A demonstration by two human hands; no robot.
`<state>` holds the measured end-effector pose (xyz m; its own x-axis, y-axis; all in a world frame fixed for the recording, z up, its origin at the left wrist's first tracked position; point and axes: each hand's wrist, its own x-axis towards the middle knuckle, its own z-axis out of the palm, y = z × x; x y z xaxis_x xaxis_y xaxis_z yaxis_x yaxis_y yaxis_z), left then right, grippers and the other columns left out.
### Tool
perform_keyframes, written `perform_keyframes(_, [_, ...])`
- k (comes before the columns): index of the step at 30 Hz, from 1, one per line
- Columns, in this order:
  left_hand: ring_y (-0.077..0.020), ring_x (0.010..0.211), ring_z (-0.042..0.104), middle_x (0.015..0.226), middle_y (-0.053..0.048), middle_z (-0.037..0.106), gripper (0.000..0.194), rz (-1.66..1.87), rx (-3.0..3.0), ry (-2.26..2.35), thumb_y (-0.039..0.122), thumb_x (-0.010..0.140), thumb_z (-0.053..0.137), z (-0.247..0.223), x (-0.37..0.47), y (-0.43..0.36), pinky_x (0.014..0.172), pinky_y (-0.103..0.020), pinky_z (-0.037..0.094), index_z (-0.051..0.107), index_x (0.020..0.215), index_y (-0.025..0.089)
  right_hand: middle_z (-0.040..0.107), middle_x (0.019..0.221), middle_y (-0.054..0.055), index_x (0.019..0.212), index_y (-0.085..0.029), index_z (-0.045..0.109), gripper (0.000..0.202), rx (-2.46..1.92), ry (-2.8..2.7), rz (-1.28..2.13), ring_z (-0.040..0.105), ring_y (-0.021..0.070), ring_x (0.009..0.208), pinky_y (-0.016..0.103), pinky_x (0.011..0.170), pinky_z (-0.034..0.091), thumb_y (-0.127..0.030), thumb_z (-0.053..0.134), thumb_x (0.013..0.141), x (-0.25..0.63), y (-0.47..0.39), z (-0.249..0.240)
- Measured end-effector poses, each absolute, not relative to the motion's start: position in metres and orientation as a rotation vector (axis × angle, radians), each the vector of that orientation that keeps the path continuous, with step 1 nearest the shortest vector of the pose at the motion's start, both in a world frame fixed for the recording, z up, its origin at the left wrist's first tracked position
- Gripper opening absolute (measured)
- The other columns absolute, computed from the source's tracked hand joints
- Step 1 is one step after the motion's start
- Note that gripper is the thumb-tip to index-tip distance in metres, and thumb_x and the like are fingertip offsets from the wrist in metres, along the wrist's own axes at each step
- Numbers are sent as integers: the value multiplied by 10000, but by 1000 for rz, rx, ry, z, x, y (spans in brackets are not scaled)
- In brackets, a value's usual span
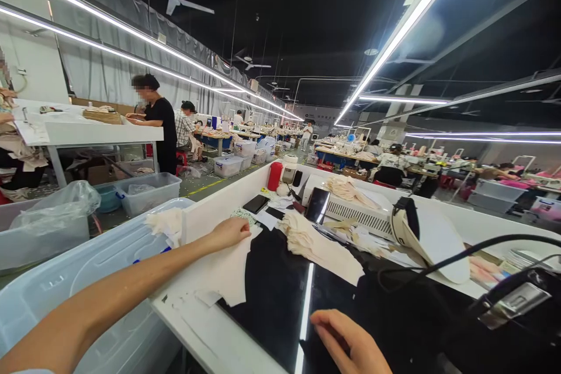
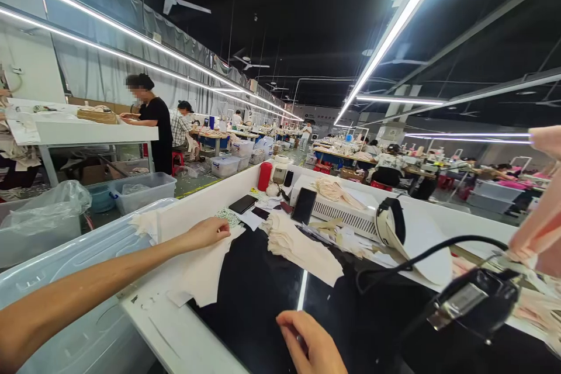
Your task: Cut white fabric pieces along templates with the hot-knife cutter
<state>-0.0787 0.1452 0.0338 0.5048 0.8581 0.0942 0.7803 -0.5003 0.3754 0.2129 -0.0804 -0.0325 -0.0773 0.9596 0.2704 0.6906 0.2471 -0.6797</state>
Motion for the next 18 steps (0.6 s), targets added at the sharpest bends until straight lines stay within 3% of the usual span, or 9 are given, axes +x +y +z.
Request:
perform_keyframes(5, [-238, 1099, 669, 1290, -106, 646, 333, 526, 2508, 1190, 374, 1030, 644, 39, -15, 153, 938, -446, 595, 632, 1290, 166, 777, 999, 47, 1007, -273, 753, 349, -1570, -1618, 130, 746, 223, 871, 305, 739, 597, -519, 508, 965, 225, -32, -14])
perform_keyframes(11, [-243, 1116, 663, 1309, -109, 638, 340, 590, 2564, 1066, 372, 1028, 646, 31, 42, 172, 950, -455, 590, 627, 1301, 169, 685, 1252, 100, 1288, -241, 670, 408, -1602, -1615, -81, 694, 262, 1013, 430, 912, 555, -343, 436, 970, 234, 39, 1])
perform_keyframes(14, [-244, 1119, 662, 1312, -110, 637, 339, 588, 2600, 1002, 373, 1029, 645, 26, 52, 181, 954, -456, 589, 628, 1302, 172, 664, 1281, 114, 1307, -231, 678, 433, -1598, -1669, -124, 654, 283, 1129, 440, 975, 521, -264, 432, 952, 235, 63, -3])
perform_keyframes(18, [-242, 1122, 660, 1316, -109, 637, 328, 616, 2634, 932, 373, 1032, 640, 25, 56, 189, 959, -454, 587, 633, 1295, 177, 678, 1242, 120, 1271, -223, 715, 410, -1607, -1702, -134, 658, 281, 1102, 409, 919, 531, -268, 434, 976, 236, 79, -8])
